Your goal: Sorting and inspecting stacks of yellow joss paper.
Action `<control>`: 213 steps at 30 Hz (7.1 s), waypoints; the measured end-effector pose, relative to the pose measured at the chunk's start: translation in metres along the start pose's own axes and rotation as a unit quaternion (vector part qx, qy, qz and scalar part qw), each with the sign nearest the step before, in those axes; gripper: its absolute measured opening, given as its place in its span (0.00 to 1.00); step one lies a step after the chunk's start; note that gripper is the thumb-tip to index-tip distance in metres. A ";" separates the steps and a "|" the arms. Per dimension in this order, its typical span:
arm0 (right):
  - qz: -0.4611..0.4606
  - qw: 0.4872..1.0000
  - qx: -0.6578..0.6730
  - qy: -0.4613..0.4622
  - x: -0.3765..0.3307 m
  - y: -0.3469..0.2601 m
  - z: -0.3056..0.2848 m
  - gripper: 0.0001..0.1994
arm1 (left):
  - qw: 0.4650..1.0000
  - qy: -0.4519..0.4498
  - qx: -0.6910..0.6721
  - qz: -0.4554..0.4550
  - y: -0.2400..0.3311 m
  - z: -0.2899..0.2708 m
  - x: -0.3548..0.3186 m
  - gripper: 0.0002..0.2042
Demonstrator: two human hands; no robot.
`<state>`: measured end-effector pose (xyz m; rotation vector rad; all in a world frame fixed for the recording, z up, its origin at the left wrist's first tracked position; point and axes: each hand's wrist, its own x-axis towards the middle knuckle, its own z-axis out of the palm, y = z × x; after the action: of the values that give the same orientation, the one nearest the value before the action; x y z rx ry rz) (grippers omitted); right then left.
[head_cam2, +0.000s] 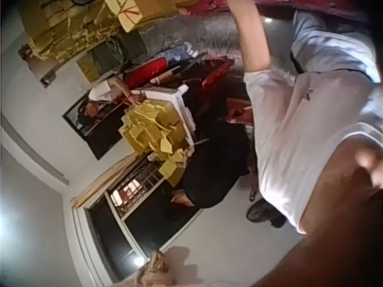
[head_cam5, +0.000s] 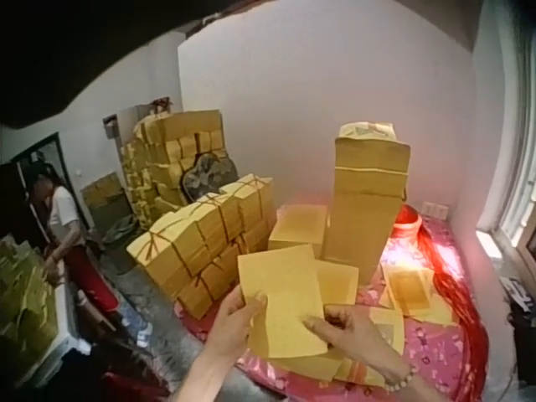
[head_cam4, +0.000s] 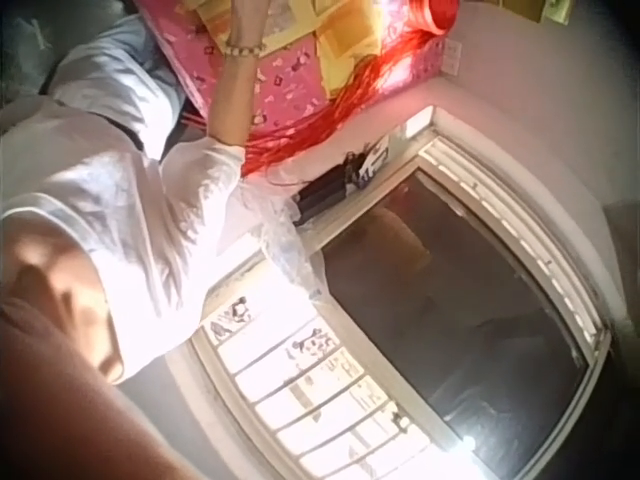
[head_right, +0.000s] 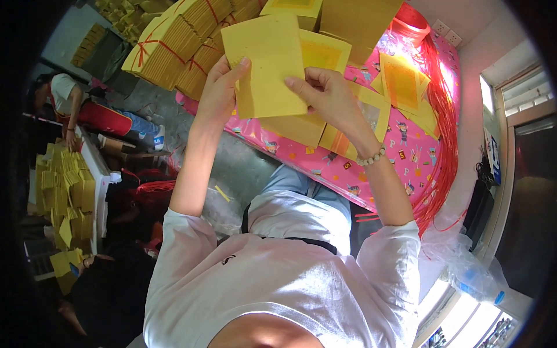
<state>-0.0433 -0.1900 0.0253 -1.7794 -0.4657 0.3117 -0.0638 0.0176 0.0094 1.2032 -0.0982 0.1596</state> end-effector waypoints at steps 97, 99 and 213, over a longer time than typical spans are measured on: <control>-0.134 0.939 -0.183 0.258 -0.015 0.069 -0.016 0.20 | 0.871 -0.131 0.455 0.130 -0.038 0.031 -0.008 0.10; -0.125 0.948 -0.146 0.255 -0.008 0.065 -0.010 0.20 | 0.868 -0.168 0.427 0.190 -0.040 0.028 -0.005 0.11; -0.137 0.979 -0.046 0.142 -0.014 0.066 0.008 0.34 | 0.987 -0.024 0.146 -0.064 -0.066 0.045 0.015 0.09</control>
<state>-0.0495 -0.2042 -0.0413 -1.7871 -0.5191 -0.1587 -0.0372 -0.0464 -0.0331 1.5027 -0.0390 0.0329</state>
